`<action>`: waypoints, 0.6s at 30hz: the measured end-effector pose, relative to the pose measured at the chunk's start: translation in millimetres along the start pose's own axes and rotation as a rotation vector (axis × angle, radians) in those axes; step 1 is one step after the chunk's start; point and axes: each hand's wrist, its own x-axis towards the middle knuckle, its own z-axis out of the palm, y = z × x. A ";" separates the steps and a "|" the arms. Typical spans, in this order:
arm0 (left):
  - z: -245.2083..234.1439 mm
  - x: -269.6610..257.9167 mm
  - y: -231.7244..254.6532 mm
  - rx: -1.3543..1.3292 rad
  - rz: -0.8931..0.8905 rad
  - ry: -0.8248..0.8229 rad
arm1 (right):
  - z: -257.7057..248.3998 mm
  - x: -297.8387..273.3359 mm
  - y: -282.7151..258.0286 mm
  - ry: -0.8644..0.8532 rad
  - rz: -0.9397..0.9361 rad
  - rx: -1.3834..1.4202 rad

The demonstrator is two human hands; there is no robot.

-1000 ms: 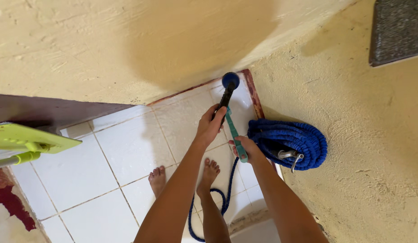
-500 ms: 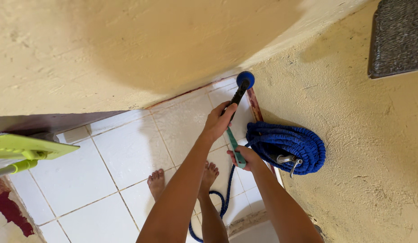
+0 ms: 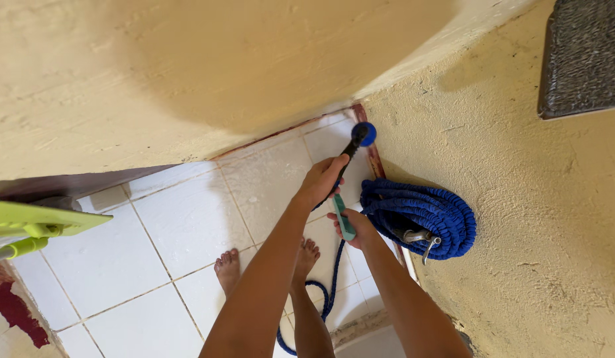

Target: The person scrubs the bathroom floor and walls using a handheld shower head and a scrub brush. They then switch to a toilet brush to scrub the inside of the toilet bowl while rinsing it with the shower head.

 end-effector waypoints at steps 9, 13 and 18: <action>9.8 5.6 -5.8 -0.027 0.071 0.184 | 3.0 -7.5 -1.0 -0.031 0.047 -0.056; 12.5 13.6 -10.8 0.033 0.028 0.275 | 4.0 -10.3 -1.7 -0.009 0.010 0.022; 9.1 11.9 -18.5 0.058 -0.054 0.179 | -9.7 -5.8 -24.9 -0.001 -0.017 0.153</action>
